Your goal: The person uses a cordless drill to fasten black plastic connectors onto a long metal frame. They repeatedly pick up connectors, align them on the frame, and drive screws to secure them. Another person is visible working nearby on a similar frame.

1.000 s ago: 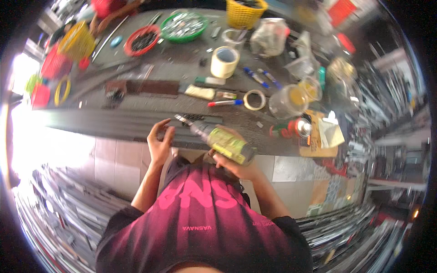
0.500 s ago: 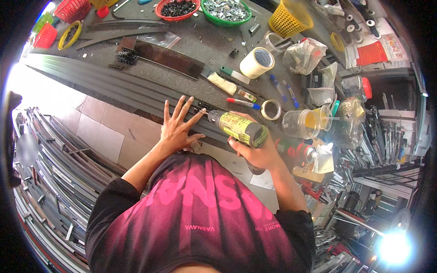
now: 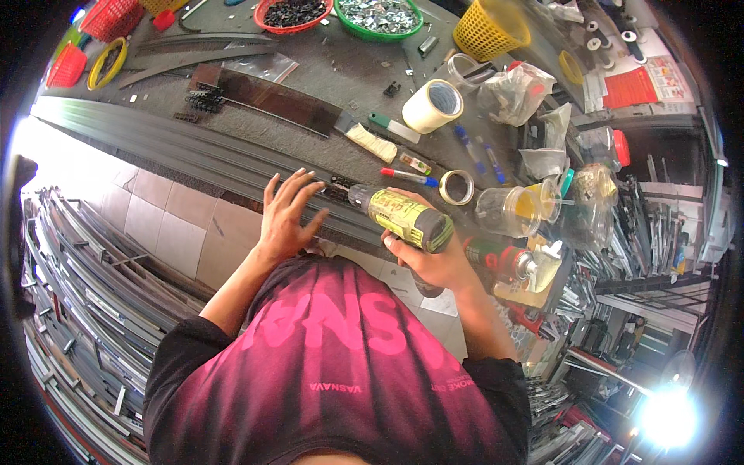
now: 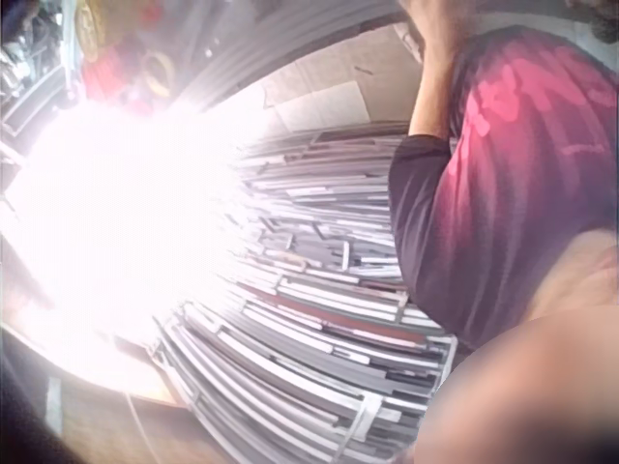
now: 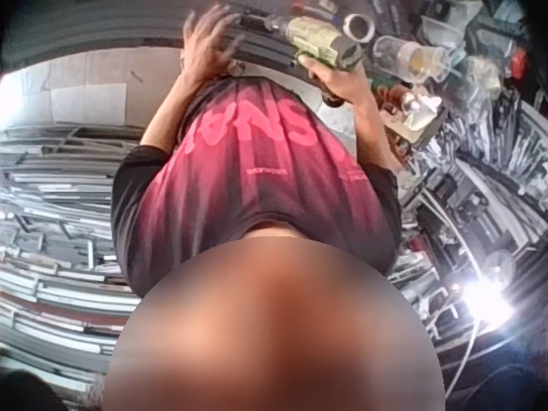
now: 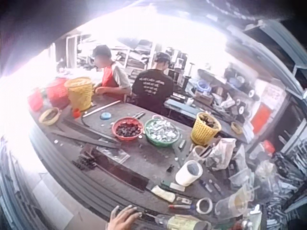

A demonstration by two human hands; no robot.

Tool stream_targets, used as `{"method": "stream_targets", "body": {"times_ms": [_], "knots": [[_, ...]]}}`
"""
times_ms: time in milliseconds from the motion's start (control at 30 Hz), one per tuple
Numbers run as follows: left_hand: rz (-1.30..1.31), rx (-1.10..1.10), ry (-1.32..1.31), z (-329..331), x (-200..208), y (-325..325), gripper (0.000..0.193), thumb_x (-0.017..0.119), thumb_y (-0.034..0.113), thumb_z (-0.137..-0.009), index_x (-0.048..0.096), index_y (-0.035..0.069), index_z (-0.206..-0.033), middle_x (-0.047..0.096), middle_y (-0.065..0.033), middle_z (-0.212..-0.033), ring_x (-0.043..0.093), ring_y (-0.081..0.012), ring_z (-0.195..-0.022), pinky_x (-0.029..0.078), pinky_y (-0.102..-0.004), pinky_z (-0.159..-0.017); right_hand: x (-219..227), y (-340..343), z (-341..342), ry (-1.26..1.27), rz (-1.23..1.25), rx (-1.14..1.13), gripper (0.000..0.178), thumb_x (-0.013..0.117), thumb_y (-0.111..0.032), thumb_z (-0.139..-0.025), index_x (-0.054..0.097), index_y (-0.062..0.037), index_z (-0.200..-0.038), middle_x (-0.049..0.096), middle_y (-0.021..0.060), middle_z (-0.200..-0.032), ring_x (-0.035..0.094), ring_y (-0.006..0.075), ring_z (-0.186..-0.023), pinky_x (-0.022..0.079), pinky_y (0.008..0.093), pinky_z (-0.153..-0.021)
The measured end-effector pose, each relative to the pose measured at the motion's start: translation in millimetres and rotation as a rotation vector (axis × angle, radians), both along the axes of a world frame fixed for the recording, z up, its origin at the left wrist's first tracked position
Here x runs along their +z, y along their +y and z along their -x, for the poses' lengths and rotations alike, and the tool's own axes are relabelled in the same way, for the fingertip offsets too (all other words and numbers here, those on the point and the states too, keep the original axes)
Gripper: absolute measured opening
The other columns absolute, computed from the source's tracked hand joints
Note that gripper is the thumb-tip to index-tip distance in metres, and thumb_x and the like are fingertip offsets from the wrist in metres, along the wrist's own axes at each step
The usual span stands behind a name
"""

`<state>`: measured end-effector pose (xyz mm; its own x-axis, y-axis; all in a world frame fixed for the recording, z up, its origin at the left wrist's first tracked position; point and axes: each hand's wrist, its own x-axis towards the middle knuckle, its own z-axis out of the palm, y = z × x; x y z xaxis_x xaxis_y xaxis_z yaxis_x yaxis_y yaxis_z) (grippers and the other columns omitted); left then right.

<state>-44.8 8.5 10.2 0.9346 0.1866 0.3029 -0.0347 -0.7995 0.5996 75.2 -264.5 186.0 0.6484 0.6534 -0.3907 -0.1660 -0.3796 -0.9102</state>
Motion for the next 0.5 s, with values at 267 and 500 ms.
{"method": "stream_targets", "body": {"times_ms": [267,500], "knots": [[-0.057,0.107,-0.045,-33.3,6.5,0.7,0.016,0.091,0.016,-0.088,0.086,0.009,-0.102,0.079,-0.0051,-0.131,0.068,-0.03,-0.128,0.048,-0.0496,-0.112,-15.7,-8.7,7.7,0.007,-0.046,-0.026,0.072,0.08,-0.003,-0.106,0.05,-0.0102,-0.172,0.079,0.0039,-0.115,0.072,0.007,-0.087,0.061,0.0259,-0.069],[0.464,0.245,0.178,-33.0,27.9,4.9,0.012,0.09,0.014,-0.092,0.088,0.007,-0.102,0.084,-0.0089,-0.109,0.079,-0.0284,-0.093,0.059,-0.0456,-0.087,-18.6,-13.5,19.0,-0.035,-0.159,-0.061,0.075,0.08,-0.004,-0.102,0.052,-0.0068,-0.171,0.082,0.0069,-0.117,0.074,0.008,-0.091,0.062,0.0268,-0.078]]}}
